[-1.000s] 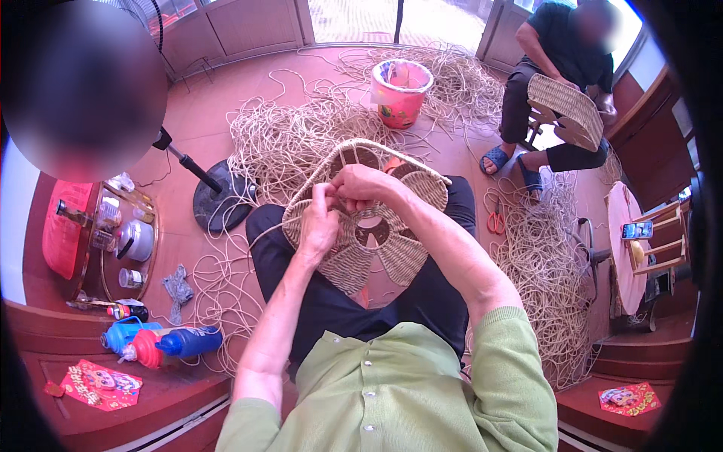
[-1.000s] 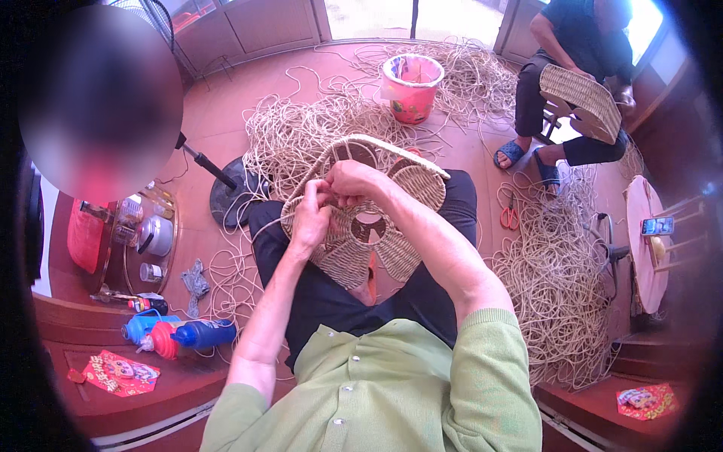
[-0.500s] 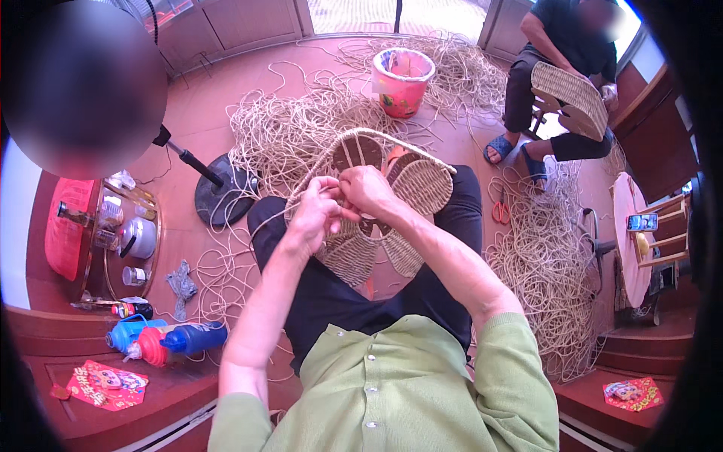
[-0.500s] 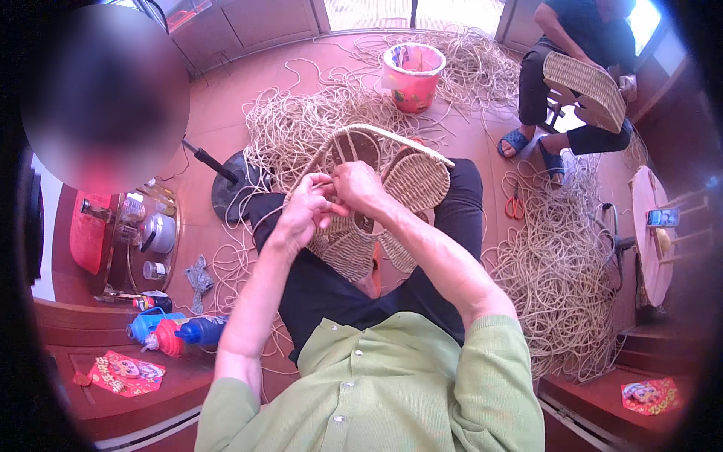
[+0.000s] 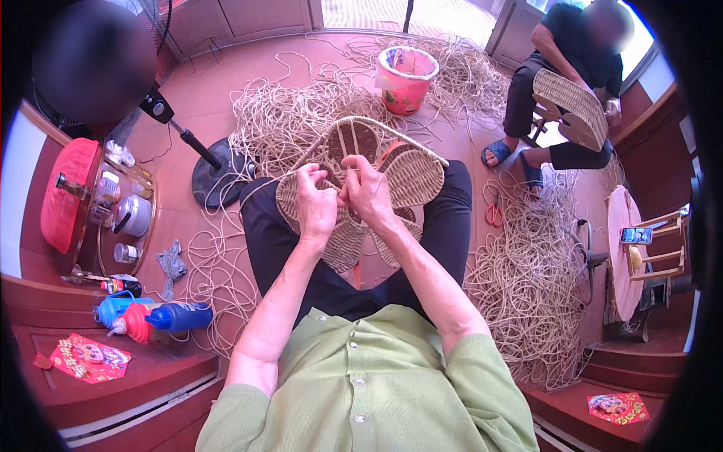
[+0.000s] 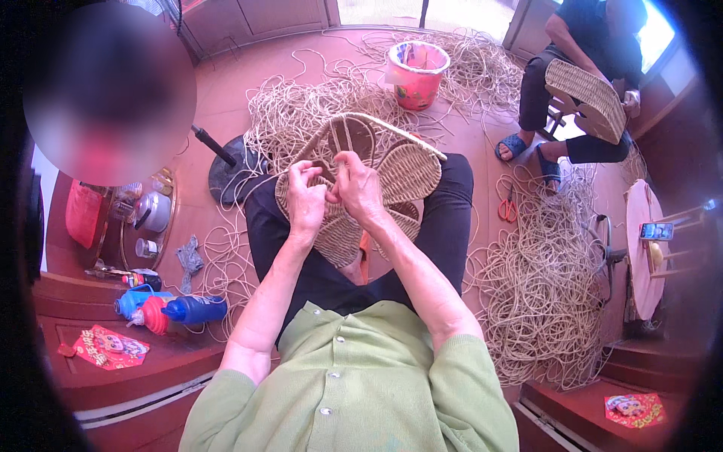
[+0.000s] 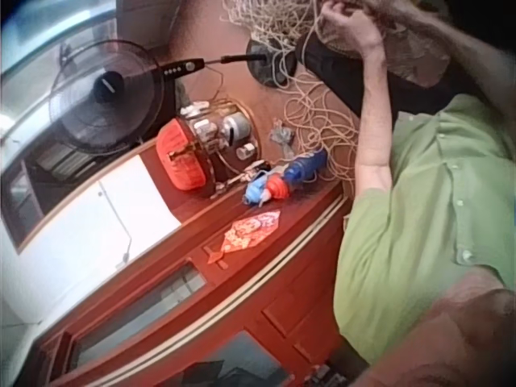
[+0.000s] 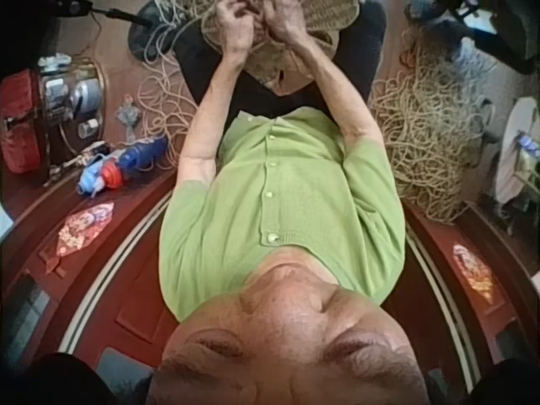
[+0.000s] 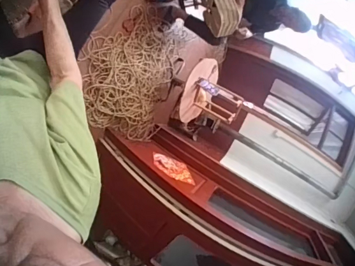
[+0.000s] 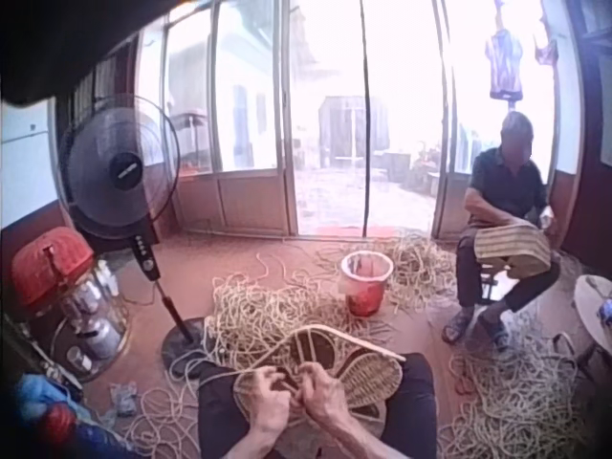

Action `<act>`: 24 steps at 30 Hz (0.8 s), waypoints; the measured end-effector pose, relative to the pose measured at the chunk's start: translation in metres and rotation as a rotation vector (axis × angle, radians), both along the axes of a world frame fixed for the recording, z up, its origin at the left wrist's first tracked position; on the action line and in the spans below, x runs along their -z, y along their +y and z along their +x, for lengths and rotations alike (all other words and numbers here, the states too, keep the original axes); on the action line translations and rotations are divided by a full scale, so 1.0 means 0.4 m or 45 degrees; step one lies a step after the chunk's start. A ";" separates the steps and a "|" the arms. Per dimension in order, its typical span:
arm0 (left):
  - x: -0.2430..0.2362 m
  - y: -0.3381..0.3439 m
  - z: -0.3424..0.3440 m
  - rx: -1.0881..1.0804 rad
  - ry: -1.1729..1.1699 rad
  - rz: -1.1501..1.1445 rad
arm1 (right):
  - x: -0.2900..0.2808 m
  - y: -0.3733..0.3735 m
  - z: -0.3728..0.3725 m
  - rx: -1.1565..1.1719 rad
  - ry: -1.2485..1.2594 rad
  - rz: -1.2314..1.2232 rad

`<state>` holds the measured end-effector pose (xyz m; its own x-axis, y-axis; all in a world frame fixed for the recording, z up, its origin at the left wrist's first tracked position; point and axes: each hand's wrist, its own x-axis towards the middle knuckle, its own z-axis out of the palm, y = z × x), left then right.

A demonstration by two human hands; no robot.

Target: Weaving a flower-shaped basket using light-colored fibers.

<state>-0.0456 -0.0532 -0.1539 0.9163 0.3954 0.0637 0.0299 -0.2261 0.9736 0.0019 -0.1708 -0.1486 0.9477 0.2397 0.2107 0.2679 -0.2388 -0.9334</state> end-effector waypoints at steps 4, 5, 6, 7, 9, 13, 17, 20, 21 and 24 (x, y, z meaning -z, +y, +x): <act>0.004 -0.004 0.015 -0.096 -0.046 0.299 | -0.057 -0.011 0.052 -0.021 -0.384 -0.442; -0.022 -0.016 0.016 -0.029 0.029 0.337 | -0.075 -0.011 0.066 -0.021 -0.384 -0.442; -0.086 -0.031 0.014 0.104 0.186 0.101 | -0.095 -0.008 0.084 -0.057 -0.412 -0.631; -0.089 -0.030 0.032 0.104 0.178 0.106 | -0.109 -0.004 0.100 -0.092 -0.438 -0.820; -0.068 -0.011 0.068 0.196 0.296 -0.566 | -0.125 0.014 0.109 -0.291 -0.525 -0.937; -0.003 -0.002 0.052 0.242 0.079 -0.542 | -0.087 0.044 0.121 -0.402 -0.547 -0.853; -0.024 0.002 0.037 0.280 0.144 -0.235 | -0.070 0.048 0.117 -0.317 -0.469 -0.664; -0.023 -0.008 0.015 0.162 0.086 0.307 | -0.024 0.034 0.077 -0.134 -0.478 -0.448; -0.026 -0.025 -0.002 0.060 -0.082 0.616 | -0.019 0.025 0.057 -0.017 -0.518 -0.308; -0.034 -0.048 -0.016 0.002 -0.060 0.364 | -0.001 -0.051 0.039 0.060 0.520 0.812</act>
